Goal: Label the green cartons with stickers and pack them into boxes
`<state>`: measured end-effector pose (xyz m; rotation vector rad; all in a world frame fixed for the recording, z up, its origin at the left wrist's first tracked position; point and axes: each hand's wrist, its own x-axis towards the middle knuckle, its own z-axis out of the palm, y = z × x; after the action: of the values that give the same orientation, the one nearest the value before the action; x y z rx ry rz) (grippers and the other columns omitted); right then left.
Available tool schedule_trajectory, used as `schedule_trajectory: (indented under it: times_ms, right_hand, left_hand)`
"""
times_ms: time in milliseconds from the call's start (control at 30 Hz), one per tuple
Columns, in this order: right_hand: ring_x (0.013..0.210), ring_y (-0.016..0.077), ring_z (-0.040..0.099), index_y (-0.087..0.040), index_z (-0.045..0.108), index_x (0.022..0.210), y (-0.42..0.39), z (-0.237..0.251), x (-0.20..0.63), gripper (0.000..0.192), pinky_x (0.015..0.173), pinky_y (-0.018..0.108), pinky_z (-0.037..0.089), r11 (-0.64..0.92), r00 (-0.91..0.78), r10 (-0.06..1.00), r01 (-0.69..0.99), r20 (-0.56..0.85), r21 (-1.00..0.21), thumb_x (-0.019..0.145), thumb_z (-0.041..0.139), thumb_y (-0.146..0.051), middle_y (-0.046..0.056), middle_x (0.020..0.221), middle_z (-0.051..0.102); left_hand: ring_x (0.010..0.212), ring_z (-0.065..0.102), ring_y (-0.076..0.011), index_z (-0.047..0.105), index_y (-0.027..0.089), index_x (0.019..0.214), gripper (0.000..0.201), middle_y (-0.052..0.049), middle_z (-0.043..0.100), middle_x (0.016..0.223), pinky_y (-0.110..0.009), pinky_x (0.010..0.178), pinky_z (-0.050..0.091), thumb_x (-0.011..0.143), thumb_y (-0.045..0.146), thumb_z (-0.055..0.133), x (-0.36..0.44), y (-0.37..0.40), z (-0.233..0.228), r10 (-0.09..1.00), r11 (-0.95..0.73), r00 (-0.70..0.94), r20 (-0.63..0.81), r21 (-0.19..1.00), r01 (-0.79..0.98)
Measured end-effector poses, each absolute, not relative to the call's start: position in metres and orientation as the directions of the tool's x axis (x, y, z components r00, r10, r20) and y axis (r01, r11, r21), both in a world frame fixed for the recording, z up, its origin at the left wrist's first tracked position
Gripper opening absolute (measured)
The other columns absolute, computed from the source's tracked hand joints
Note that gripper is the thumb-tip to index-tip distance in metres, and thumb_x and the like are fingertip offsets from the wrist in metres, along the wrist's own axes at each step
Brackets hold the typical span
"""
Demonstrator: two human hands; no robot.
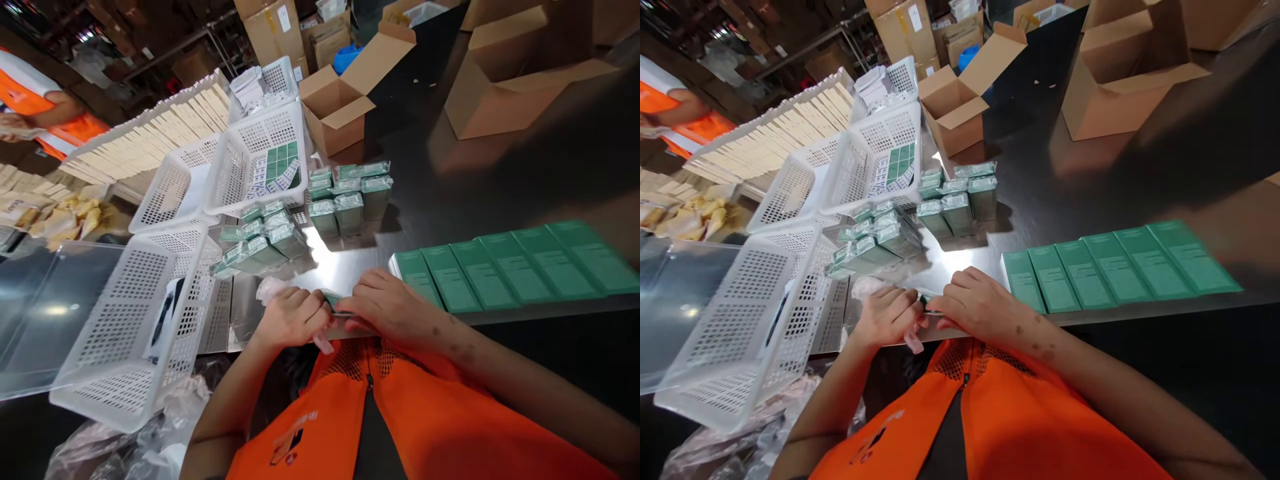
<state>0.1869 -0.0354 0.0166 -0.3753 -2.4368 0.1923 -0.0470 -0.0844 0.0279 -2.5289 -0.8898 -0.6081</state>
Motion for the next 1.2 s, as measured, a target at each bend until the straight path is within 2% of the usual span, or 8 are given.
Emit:
schedule_trajectory:
  times_ms: [100, 233, 467, 633, 767, 900, 1067, 1200]
  right_hand:
    - [0.069, 0.0164, 0.045, -0.019, 0.06, 0.08, -0.032, 0.016, 0.189, 0.031, 0.067, 0.033, 0.032, 0.961, -0.725, 0.266, 0.247, 0.636, -0.12, 0.106, 0.051, -0.032, 0.0, 0.069, 0.056]
    - [0.076, 0.0151, 0.051, -0.02, 0.059, 0.08, -0.035, 0.02, 0.188, 0.029, 0.068, 0.032, 0.036, 0.984, -0.756, 0.174, 0.117, 0.631, -0.133, 0.105, 0.052, -0.034, 0.001, 0.088, 0.066]
    - [0.067, 0.0152, 0.047, -0.023, 0.059, 0.083, -0.036, 0.014, 0.19, 0.018, 0.063, 0.033, 0.035, 0.987, -0.762, 0.156, 0.137, 0.628, -0.08, 0.098, 0.056, -0.013, -0.002, 0.075, 0.062]
    - [0.07, 0.0136, 0.058, -0.023, 0.064, 0.086, -0.041, -0.01, 0.201, 0.018, 0.064, 0.032, 0.041, 0.972, -0.675, 0.225, 0.209, 0.703, -0.11, 0.096, 0.056, -0.011, 0.0, 0.086, 0.071]
    - [0.072, 0.0135, 0.066, -0.023, 0.069, 0.094, -0.057, -0.029, 0.199, 0.012, 0.067, 0.03, 0.05, 0.91, -0.533, 0.413, 0.284, 0.739, -0.304, 0.096, 0.06, -0.015, 0.004, 0.1, 0.075]
    - [0.078, 0.0149, 0.071, -0.02, 0.067, 0.083, -0.069, -0.039, 0.188, 0.011, 0.071, 0.031, 0.057, 0.783, -0.396, 0.622, 0.312, 0.675, -0.538, 0.093, 0.065, -0.021, 0.01, 0.118, 0.071]
    - [0.081, 0.0187, 0.072, -0.02, 0.063, 0.079, -0.077, -0.037, 0.18, 0.025, 0.068, 0.032, 0.06, 0.679, -0.361, 0.733, 0.347, 0.576, -0.647, 0.087, 0.076, -0.041, 0.012, 0.115, 0.071]
    - [0.086, 0.0216, 0.073, -0.021, 0.062, 0.079, -0.079, -0.03, 0.18, 0.03, 0.069, 0.032, 0.058, 0.641, -0.386, 0.764, 0.361, 0.517, -0.678, 0.087, 0.076, -0.046, 0.012, 0.109, 0.072]
  left_hand:
    - [0.06, 0.057, -0.0127, 0.058, 0.019, 0.079, 0.028, -0.005, 0.073, 0.085, -0.027, 0.056, 0.039, 0.102, 0.034, 0.053, -0.051, -0.087, 0.033, 0.506, -0.693, 0.705, 0.496, -0.253, 0.675]
    - [0.061, 0.059, -0.0141, 0.059, 0.018, 0.083, 0.03, -0.009, 0.077, 0.099, -0.029, 0.057, 0.04, 0.105, 0.029, 0.042, -0.053, -0.091, 0.034, 0.548, -0.683, 0.706, 0.449, -0.248, 0.687]
    - [0.057, 0.059, -0.0132, 0.061, 0.022, 0.088, 0.014, -0.009, 0.077, 0.109, -0.028, 0.055, 0.041, 0.098, 0.022, 0.052, -0.054, -0.097, 0.02, 0.586, -0.688, 0.699, 0.41, -0.205, 0.696]
    - [0.056, 0.063, -0.0149, 0.067, 0.022, 0.096, 0.014, -0.011, 0.076, 0.112, -0.028, 0.053, 0.045, 0.094, 0.019, 0.053, -0.05, -0.098, 0.006, 0.646, -0.679, 0.637, 0.421, -0.065, 0.731]
    - [0.064, 0.068, -0.0139, 0.066, 0.019, 0.084, 0.019, -0.014, 0.072, 0.121, -0.025, 0.052, 0.048, 0.096, 0.025, 0.053, -0.044, -0.1, 0.009, 0.743, -0.639, 0.571, 0.35, 0.113, 0.761]
    - [0.076, 0.072, -0.0141, 0.066, 0.018, 0.077, 0.025, -0.013, 0.067, 0.129, -0.023, 0.06, 0.054, 0.096, 0.026, 0.053, -0.039, -0.104, 0.018, 0.859, -0.512, 0.474, 0.193, 0.348, 0.785]
    - [0.065, 0.069, -0.0143, 0.068, 0.019, 0.076, 0.023, -0.013, 0.072, 0.117, -0.024, 0.052, 0.051, 0.093, 0.029, 0.057, -0.034, -0.109, 0.02, 0.861, -0.499, 0.439, 0.256, 0.262, 0.826]
    - [0.062, 0.068, -0.0156, 0.067, 0.019, 0.072, 0.015, -0.014, 0.069, 0.128, -0.027, 0.049, 0.049, 0.085, 0.027, 0.063, -0.031, -0.113, 0.021, 0.861, -0.49, 0.445, 0.246, 0.168, 0.855]
